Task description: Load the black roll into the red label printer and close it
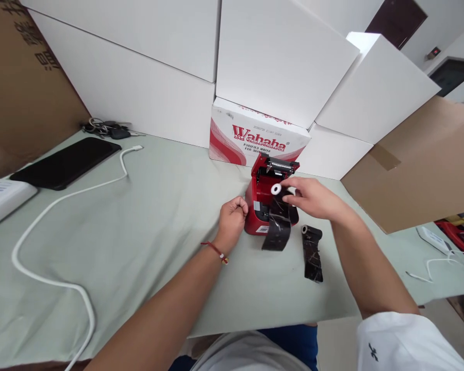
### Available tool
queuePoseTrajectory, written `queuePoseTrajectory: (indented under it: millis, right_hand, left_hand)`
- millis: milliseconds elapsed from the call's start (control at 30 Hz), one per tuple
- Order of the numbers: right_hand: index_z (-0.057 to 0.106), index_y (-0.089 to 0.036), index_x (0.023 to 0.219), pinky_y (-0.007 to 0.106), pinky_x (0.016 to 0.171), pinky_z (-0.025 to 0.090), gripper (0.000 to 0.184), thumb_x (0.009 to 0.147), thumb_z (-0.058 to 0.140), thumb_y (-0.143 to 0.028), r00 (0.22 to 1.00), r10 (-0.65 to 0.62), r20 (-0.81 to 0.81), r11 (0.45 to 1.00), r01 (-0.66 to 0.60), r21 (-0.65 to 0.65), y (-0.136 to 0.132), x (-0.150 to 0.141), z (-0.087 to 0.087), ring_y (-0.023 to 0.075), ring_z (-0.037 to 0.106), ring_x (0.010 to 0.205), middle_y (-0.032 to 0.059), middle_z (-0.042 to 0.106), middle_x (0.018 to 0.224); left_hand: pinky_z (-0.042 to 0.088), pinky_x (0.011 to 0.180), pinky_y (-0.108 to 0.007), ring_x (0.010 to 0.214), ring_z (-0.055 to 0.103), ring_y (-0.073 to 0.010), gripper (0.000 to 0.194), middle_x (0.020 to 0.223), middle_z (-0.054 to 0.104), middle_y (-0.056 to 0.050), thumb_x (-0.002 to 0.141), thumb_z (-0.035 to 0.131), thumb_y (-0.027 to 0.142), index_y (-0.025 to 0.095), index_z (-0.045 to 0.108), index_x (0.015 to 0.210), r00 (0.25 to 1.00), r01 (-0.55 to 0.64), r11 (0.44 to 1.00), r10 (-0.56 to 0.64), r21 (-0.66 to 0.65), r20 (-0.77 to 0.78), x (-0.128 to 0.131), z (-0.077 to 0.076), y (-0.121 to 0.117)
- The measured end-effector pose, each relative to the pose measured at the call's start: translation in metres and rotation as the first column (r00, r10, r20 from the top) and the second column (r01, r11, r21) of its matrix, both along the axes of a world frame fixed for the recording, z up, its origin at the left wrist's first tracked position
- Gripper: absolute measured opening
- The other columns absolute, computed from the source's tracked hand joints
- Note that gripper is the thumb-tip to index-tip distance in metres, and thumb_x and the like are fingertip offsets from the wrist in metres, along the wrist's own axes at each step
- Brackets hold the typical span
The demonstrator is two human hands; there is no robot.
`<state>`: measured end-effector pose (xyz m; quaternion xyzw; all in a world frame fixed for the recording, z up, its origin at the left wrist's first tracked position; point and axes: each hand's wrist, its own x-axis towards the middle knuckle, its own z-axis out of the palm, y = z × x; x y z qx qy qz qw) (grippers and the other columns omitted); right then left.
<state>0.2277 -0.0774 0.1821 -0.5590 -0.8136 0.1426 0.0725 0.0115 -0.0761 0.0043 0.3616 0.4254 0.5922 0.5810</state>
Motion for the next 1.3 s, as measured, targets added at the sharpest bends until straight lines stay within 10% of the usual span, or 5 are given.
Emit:
queuePoseTrajectory:
  millis: [533, 800, 967, 1067, 1300]
  right_hand:
    - [0.084, -0.012, 0.129, 0.043, 0.094, 0.062, 0.038, 0.096, 0.064, -0.009, 0.824, -0.036, 0.566, 0.989, 0.111, -0.1, 0.048, -0.088, -0.032, 0.0397, 0.081, 0.122, 0.0267, 0.084, 0.131]
    - [0.086, -0.019, 0.13, 0.032, 0.099, 0.059, 0.034, 0.108, 0.059, -0.019, 0.944, 0.113, 0.311, 0.988, -0.075, -0.134, 0.037, -0.062, -0.031, 0.0242, 0.081, 0.115, 0.0113, 0.087, 0.13]
    - [0.085, -0.023, 0.129, 0.038, 0.106, 0.062, 0.038, 0.116, 0.055, -0.042, 0.953, 0.036, -0.301, 0.926, 0.082, 0.368, 0.022, -0.029, -0.03, 0.023, 0.08, 0.112, 0.0074, 0.088, 0.122]
    - [0.079, -0.018, 0.144, 0.048, 0.123, 0.055, 0.046, 0.116, 0.055, -0.046, 0.972, 0.011, -0.234, 0.813, 0.128, 0.568, 0.039, -0.016, -0.046, 0.0301, 0.072, 0.135, 0.0143, 0.082, 0.143]
    - [0.087, -0.021, 0.122, 0.044, 0.111, 0.06, 0.052, 0.121, 0.046, -0.054, 0.976, 0.049, -0.214, 0.867, 0.065, 0.494, 0.031, -0.006, -0.064, 0.026, 0.075, 0.119, 0.0131, 0.084, 0.124]
  left_hand:
    - [0.04, 0.072, -0.032, 0.073, 0.049, -0.0177, 0.007, 0.074, 0.058, 0.0, 0.077, 0.059, 0.017, 0.023, 0.06, 0.072, 0.98, -0.124, 0.988, 0.137, 0.094, -0.144, 0.006, 0.0, -0.01]
    - [0.052, 0.115, -0.053, 0.127, 0.06, -0.0333, 0.036, 0.132, 0.065, -0.013, 0.1, 0.072, 0.044, 0.029, 0.083, 0.131, 0.767, 0.087, 0.751, 0.369, 0.654, -0.525, 0.009, 0.005, -0.036]
    - [0.047, 0.114, -0.059, 0.13, 0.06, -0.0371, 0.029, 0.125, 0.073, -0.013, 0.097, 0.075, 0.033, 0.034, 0.088, 0.123, 0.708, 0.218, 0.662, 0.398, 0.717, -0.583, 0.016, -0.004, -0.041]
    - [0.047, 0.112, -0.057, 0.128, 0.061, -0.0354, 0.027, 0.122, 0.074, -0.012, 0.098, 0.072, 0.028, 0.035, 0.088, 0.119, 0.679, 0.19, 0.632, 0.468, 0.751, -0.566, 0.018, -0.005, -0.043]
    - [0.052, 0.109, -0.052, 0.125, 0.062, -0.0328, 0.013, 0.119, 0.071, -0.012, 0.099, 0.074, 0.031, 0.03, 0.085, 0.107, 0.628, 0.121, 0.514, 0.623, 0.849, -0.467, 0.015, 0.004, -0.046]
